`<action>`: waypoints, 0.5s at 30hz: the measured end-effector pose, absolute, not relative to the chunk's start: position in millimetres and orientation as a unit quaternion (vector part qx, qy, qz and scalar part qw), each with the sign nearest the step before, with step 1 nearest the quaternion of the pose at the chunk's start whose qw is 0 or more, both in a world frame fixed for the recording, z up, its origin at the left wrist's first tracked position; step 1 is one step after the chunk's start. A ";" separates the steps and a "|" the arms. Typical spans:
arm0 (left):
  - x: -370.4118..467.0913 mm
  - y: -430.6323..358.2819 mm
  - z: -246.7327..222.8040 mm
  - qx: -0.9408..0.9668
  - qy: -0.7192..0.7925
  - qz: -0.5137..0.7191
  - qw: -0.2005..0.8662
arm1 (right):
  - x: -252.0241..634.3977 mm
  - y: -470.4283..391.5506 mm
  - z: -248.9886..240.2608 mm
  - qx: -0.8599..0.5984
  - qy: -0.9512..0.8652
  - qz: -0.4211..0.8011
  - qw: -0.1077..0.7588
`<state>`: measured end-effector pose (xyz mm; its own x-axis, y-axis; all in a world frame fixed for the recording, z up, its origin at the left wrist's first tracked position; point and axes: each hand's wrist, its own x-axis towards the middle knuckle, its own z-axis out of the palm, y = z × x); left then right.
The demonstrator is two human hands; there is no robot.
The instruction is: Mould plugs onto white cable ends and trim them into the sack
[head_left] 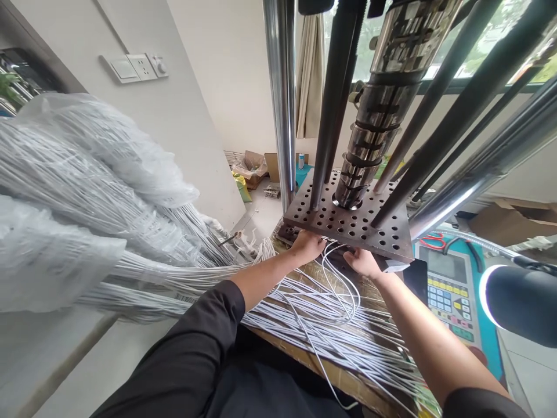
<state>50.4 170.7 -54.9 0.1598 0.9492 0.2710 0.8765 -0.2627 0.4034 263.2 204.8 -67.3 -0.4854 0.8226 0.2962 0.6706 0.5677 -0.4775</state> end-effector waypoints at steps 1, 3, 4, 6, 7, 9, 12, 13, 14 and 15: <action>49.6 170.2 -54.8 0.758 0.604 0.234 0.072 | 260.2 205.2 -64.7 -0.436 -0.854 0.151 0.241; 51.0 171.1 -54.1 0.768 0.596 0.227 0.056 | 254.2 205.3 -57.1 -0.425 -0.867 0.148 0.216; 52.8 172.2 -53.5 0.773 0.589 0.230 0.046 | 251.2 204.6 -52.4 -0.418 -0.872 0.148 0.206; 56.1 175.1 -52.5 0.779 0.575 0.246 0.032 | 245.8 201.8 -42.8 -0.400 -0.887 0.140 0.181; 56.8 176.6 -52.2 0.782 0.569 0.252 0.033 | 243.4 199.8 -38.5 -0.393 -0.895 0.131 0.169; 55.1 178.8 -52.4 0.790 0.556 0.253 0.047 | 240.1 195.6 -32.6 -0.383 -0.905 0.109 0.151; 45.3 178.5 -54.1 0.796 0.547 0.243 0.095 | 240.0 192.2 -31.6 -0.390 -0.903 0.100 0.149; 41.1 177.5 -54.7 0.787 0.552 0.253 0.109 | 241.2 192.4 -33.0 -0.398 -0.899 0.105 0.151; 36.9 176.4 -55.3 0.774 0.561 0.269 0.121 | 242.9 193.4 -34.9 -0.408 -0.893 0.110 0.152; 33.2 175.4 -55.9 0.759 0.572 0.285 0.128 | 244.6 195.0 -37.0 -0.420 -0.888 0.112 0.154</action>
<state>33.2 175.4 -55.9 0.1839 0.9403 0.2864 0.7939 -0.3139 0.5208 244.6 195.0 -37.0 -0.6007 0.7792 0.1789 0.7104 0.6228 -0.3276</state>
